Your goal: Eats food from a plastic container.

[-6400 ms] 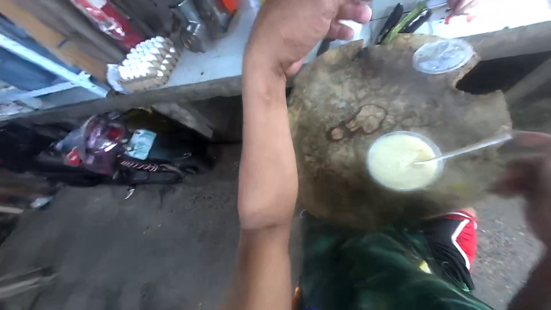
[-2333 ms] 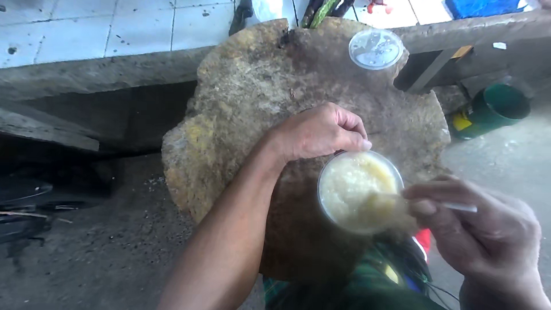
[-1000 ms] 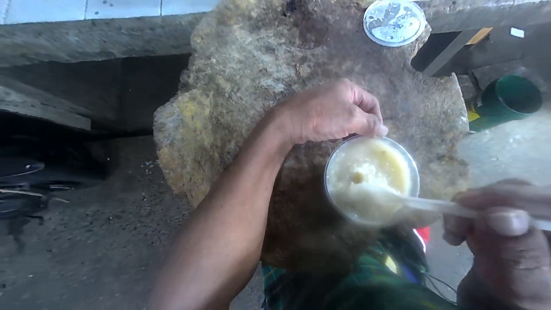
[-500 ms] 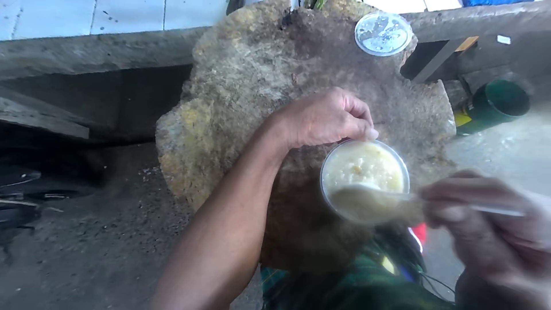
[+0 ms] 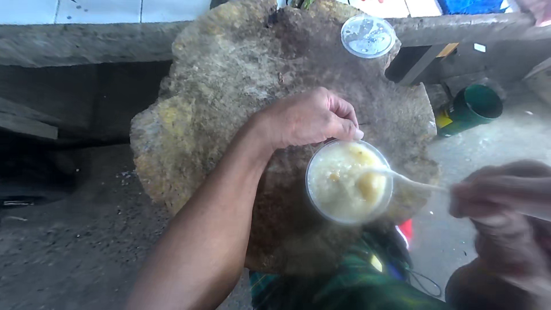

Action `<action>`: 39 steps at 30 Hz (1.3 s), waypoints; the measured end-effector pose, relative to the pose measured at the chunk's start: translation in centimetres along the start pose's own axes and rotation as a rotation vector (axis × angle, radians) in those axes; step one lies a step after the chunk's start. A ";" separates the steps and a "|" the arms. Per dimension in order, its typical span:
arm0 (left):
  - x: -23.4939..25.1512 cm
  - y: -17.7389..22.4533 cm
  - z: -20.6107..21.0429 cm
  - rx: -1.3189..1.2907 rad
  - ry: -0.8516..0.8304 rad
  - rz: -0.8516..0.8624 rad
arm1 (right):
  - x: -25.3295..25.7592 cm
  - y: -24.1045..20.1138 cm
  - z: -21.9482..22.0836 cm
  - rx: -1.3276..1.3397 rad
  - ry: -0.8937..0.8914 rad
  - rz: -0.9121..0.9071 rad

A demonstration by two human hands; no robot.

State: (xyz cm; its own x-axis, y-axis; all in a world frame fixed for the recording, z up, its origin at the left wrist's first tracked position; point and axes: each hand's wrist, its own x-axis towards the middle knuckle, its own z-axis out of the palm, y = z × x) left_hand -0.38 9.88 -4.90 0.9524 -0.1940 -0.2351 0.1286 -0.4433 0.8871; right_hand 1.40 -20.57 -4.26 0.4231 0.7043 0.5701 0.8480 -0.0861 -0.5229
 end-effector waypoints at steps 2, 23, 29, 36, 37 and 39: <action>0.0 0.2 0.1 0.000 -0.003 0.001 | 0.1 0.1 1.1 -0.004 -0.061 0.001; 0.0 0.2 -0.1 -0.030 -0.011 -0.003 | -0.2 0.1 2.5 0.010 0.050 -0.071; 0.1 0.2 0.0 -0.018 -0.017 0.001 | -0.1 0.7 2.8 -0.051 0.036 -0.084; 0.1 0.1 0.1 -0.013 -0.020 -0.002 | -0.3 0.3 2.6 -0.092 0.089 -0.086; 0.2 0.1 0.1 -0.012 -0.021 0.004 | -0.3 0.4 2.8 -0.091 0.068 -0.090; 0.1 0.2 0.0 -0.013 -0.018 -0.009 | -0.6 -0.2 2.8 -0.073 0.062 -0.076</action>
State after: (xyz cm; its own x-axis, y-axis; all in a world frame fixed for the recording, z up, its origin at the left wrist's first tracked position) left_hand -0.23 9.72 -4.74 0.9460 -0.2064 -0.2500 0.1407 -0.4335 0.8901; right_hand 0.03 -18.98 -6.27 0.3737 0.6661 0.6455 0.8983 -0.0867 -0.4307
